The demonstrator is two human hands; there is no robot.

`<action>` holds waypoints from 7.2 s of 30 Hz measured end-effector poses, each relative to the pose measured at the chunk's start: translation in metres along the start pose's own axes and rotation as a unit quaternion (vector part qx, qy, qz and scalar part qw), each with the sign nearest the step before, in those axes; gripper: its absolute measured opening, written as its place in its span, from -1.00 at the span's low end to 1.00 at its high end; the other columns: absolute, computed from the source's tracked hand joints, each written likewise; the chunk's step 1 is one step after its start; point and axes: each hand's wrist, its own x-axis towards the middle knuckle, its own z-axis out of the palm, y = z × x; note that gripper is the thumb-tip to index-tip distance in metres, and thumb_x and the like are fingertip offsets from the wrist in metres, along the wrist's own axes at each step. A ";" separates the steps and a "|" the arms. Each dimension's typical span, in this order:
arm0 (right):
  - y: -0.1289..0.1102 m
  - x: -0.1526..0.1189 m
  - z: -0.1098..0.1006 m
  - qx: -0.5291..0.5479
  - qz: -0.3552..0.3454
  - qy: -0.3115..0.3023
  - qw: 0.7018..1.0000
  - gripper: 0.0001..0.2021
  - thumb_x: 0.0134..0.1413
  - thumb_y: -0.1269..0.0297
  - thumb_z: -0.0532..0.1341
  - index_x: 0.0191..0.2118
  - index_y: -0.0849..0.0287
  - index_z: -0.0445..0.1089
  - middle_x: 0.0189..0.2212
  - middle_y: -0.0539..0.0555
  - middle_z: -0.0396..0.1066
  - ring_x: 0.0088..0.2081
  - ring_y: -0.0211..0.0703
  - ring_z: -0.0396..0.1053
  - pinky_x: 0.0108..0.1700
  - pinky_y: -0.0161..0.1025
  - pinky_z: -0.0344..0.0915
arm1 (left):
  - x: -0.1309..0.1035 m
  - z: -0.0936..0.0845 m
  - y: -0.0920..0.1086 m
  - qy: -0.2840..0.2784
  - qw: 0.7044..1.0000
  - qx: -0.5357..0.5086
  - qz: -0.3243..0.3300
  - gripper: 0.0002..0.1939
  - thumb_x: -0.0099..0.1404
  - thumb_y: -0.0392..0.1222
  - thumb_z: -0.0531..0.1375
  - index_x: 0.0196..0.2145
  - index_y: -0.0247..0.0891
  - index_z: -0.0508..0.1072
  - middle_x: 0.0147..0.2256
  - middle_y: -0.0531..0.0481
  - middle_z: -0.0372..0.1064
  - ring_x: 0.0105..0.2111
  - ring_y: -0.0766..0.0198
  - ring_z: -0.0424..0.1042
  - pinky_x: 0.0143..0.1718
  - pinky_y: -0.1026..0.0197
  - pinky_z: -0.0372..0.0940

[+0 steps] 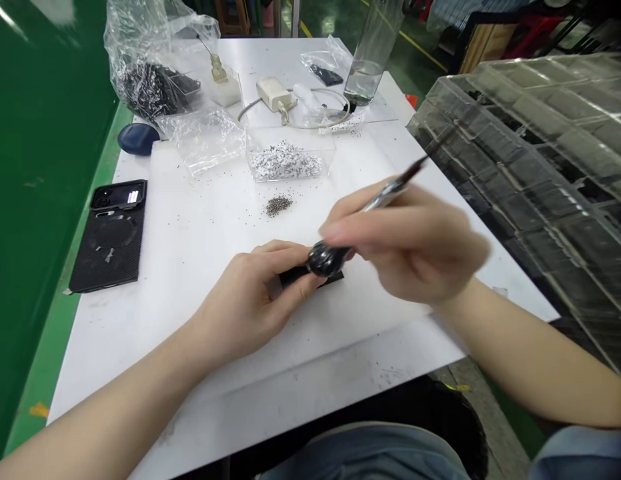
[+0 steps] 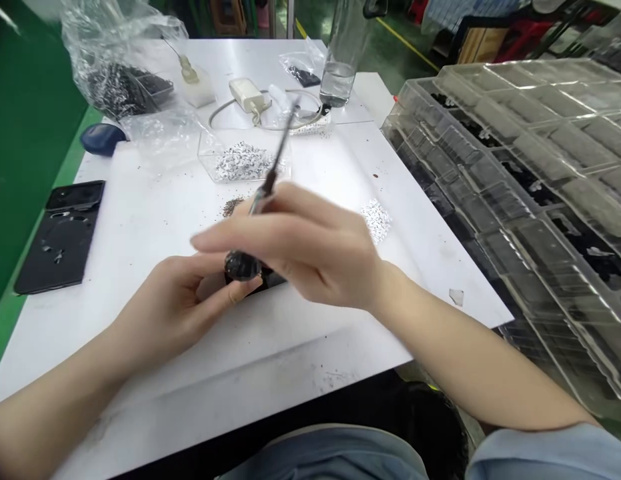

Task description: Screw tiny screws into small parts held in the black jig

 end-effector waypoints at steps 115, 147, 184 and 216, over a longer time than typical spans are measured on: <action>-0.003 -0.001 -0.010 0.215 0.274 -0.153 0.925 -0.89 0.22 0.45 0.34 -0.25 0.10 0.44 -0.13 0.03 0.52 -0.10 -0.15 0.49 -0.13 -0.15 0.45 | -0.002 -0.001 -0.006 0.044 0.998 0.043 0.033 -0.77 0.40 -0.15 0.34 -0.02 -0.13 0.69 -0.12 -0.02 0.68 -0.14 0.16 0.64 -0.10 0.16 0.52; 0.035 0.021 0.020 0.284 0.487 0.016 0.826 -0.77 0.28 0.08 0.38 -0.22 0.16 0.56 -0.36 0.04 0.69 -0.21 -0.17 0.67 -0.12 -0.28 0.62 | -0.003 0.000 -0.003 0.055 0.998 -0.016 0.016 -0.77 0.36 -0.25 0.32 -0.06 -0.23 0.72 -0.18 -0.05 0.70 -0.21 0.20 0.65 -0.19 0.23 0.56; 0.027 0.005 0.030 -0.017 0.375 -0.030 0.926 -0.82 0.34 0.33 0.34 0.00 0.05 0.61 -0.05 -0.04 0.68 -0.01 -0.20 0.64 0.06 -0.36 0.60 | 0.003 0.000 -0.008 0.045 0.986 -0.156 0.041 -0.51 0.32 -0.40 0.36 0.16 -0.04 0.55 -0.18 0.12 0.69 -0.26 0.25 0.62 -0.08 0.16 0.59; 0.029 0.001 0.028 -0.022 0.359 -0.042 0.932 -0.82 0.35 0.34 0.33 0.00 0.11 0.63 -0.05 -0.08 0.69 0.04 -0.36 0.61 0.19 -0.55 0.44 | 0.005 -0.009 -0.005 -0.018 0.992 -0.118 0.037 -0.75 0.33 -0.45 0.32 -0.05 -0.31 0.63 -0.26 0.06 0.67 -0.29 0.30 0.61 -0.03 0.21 0.54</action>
